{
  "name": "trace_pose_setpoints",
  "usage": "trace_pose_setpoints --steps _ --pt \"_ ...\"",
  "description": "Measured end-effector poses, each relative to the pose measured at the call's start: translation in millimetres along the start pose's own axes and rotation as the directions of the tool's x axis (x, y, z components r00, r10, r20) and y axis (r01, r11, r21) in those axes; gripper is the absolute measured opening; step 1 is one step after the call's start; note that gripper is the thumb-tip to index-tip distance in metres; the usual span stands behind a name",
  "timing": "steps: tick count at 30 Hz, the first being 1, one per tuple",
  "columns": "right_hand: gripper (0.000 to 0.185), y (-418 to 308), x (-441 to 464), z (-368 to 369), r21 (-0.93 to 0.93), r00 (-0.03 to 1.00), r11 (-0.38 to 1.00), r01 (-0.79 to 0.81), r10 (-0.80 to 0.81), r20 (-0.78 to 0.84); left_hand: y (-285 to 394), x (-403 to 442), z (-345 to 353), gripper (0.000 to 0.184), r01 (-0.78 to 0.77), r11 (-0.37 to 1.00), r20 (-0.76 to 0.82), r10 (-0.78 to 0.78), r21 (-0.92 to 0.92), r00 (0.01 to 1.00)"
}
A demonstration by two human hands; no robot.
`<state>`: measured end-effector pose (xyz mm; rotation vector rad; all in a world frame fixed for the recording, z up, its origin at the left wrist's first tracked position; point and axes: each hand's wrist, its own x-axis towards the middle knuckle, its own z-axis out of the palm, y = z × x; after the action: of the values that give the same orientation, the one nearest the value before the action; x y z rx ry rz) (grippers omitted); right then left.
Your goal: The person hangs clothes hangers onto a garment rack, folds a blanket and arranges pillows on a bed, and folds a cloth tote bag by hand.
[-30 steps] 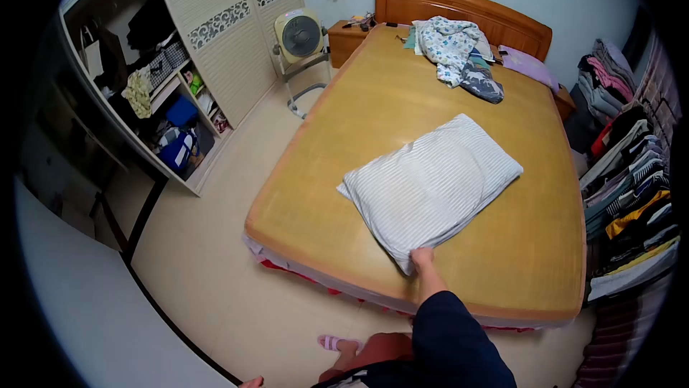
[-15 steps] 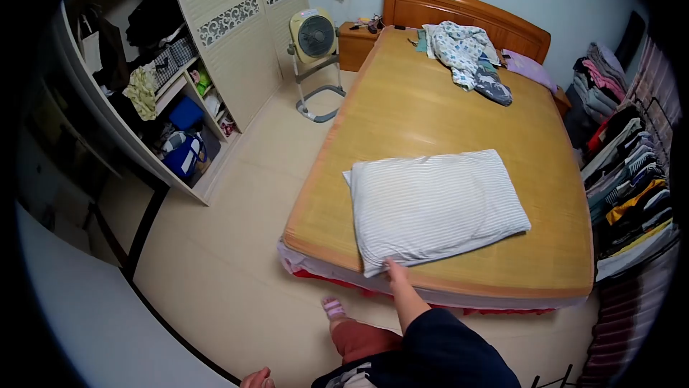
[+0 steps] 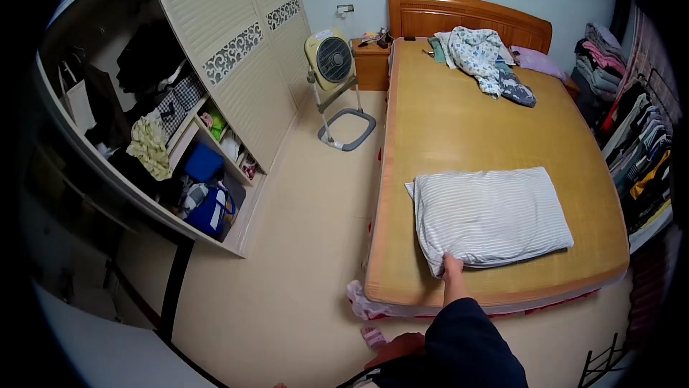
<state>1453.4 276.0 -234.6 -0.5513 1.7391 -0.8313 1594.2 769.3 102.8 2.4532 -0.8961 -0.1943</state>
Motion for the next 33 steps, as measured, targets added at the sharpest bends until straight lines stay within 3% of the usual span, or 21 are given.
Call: trace_pose_setpoints --steps 1,2,5,6,7,9,13,16,19,22,25,27,29,33 --pt "0.043 4.6 2.7 11.8 0.024 0.998 0.999 0.039 -0.04 0.053 -12.2 15.6 -5.8 0.018 -0.061 0.995 -0.029 0.063 0.076 0.998" --pt "0.041 7.8 6.0 26.4 -0.047 0.999 0.998 0.046 -0.045 0.012 -21.2 31.1 -8.5 0.019 -0.024 0.999 -0.02 0.025 0.045 0.999" --pt "0.039 20.8 1.3 70.2 0.09 0.991 0.994 0.056 -0.067 0.115 -43.3 69.9 -9.6 0.021 -0.139 0.983 0.054 0.134 0.117 0.99" --pt "0.036 14.9 -25.3 80.3 0.116 0.99 0.993 0.034 -0.05 0.135 -49.4 87.9 -12.7 0.023 -0.112 0.994 0.114 0.113 -0.01 0.987" --pt "0.032 35.0 -9.4 93.5 0.055 0.993 0.998 0.039 -0.045 0.112 -57.2 102.9 -14.4 0.023 -0.13 0.991 0.115 0.131 -0.016 0.985" --pt "0.029 38.3 -46.0 106.1 -0.007 0.974 0.999 0.032 -0.03 0.226 -83.5 135.9 -15.5 0.024 -0.158 0.985 0.182 0.167 -0.065 0.969" --pt "0.024 55.1 -100.1 132.2 -0.154 0.98 0.986 -0.068 0.095 0.175 -124.0 219.6 -34.0 0.023 -0.225 0.972 0.217 0.233 -0.06 0.948" --pt "0.02 70.4 -129.4 152.0 0.028 0.985 0.993 -0.111 0.106 0.136 -148.3 292.1 -55.6 0.022 -0.397 0.912 0.201 0.41 -0.102 0.89" --pt "0.018 64.5 -156.7 171.5 0.028 0.993 0.993 -0.114 0.112 0.04 -158.0 358.9 -73.1 0.022 -0.5 0.855 0.184 0.519 -0.142 0.835" --pt "0.016 52.0 -181.0 185.6 0.065 0.984 0.982 -0.179 0.18 -0.01 -172.0 423.1 -66.7 0.021 -0.553 0.817 0.283 0.576 -0.162 0.767" --pt "0.014 45.6 -187.7 197.6 0.09 0.983 0.98 -0.176 0.181 -0.041 -155.9 481.8 -59.5 0.021 -0.565 0.781 0.374 0.624 -0.266 0.686" --pt "0.013 40.9 -181.0 207.3 0.064 0.992 0.993 -0.103 0.108 -0.071 -141.2 514.4 -43.5 0.02 -0.616 0.725 0.343 0.689 -0.309 0.639" --pt "0.011 33.9 -161.6 217.9 0.067 0.984 0.987 -0.145 0.151 -0.09 -119.0 543.3 -26.1 0.019 -0.695 0.636 0.294 0.772 -0.335 0.564" --pt "0.013 1.2 -105.6 245.3 -0.236 0.998 0.971 -0.03 0.014 -0.069 -72.0 604.1 3.9 0.02 -0.712 0.605 0.31 0.795 -0.355 0.521"
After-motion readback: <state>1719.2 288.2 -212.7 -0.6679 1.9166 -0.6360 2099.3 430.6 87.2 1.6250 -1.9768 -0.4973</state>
